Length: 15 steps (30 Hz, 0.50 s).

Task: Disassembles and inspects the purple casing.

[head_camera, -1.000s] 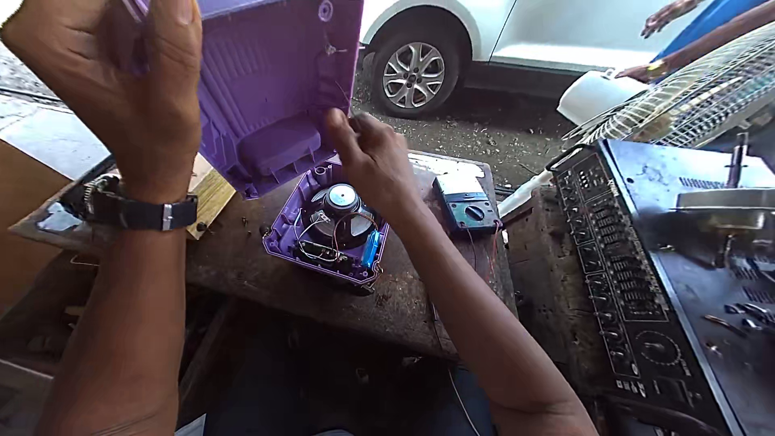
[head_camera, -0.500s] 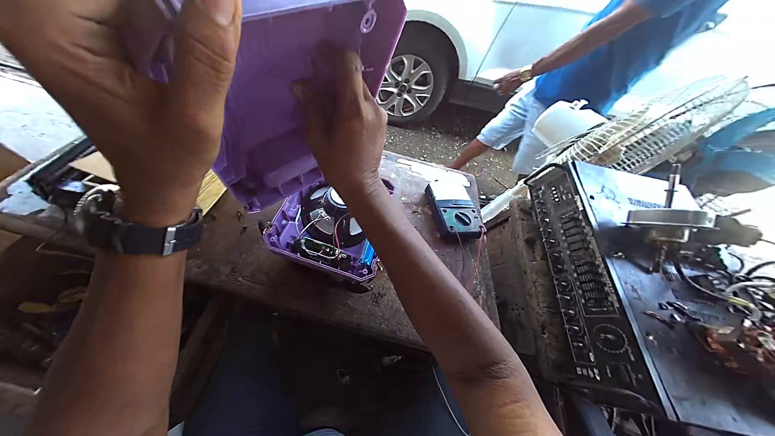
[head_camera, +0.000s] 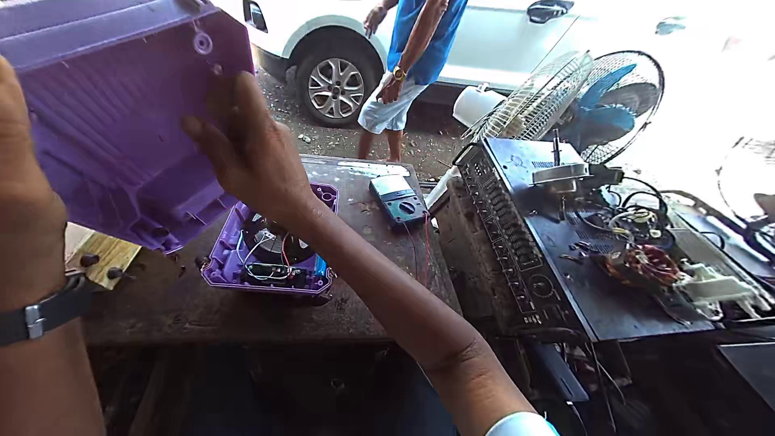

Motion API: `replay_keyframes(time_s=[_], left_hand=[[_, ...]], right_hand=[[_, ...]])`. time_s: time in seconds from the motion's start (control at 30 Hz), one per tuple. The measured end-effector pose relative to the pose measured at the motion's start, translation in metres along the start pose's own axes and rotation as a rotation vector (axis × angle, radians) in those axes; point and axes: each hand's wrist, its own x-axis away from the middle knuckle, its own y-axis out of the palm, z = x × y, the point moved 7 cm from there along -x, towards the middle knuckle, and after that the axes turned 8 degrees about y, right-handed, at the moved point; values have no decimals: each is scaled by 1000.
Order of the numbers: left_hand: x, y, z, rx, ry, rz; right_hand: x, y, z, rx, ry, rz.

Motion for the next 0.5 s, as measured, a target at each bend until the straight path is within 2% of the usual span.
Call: replay_keyframes(time_s=[0.13, 0.2, 0.27, 0.37, 0.5], left_hand=[[-3, 6, 25, -47, -58, -24], [-8, 12, 54, -73, -15, -30], [-11, 13, 72, -4, 84, 17], [-24, 13, 99, 22, 298, 127], [-22, 12, 108, 13, 358, 189]], right_hand=[[6, 14, 16, 656, 12, -4], [17, 25, 22, 845, 44, -34], [21, 28, 20, 912, 68, -42], [19, 26, 14, 911, 171, -153], [14, 23, 22, 908, 496, -470]])
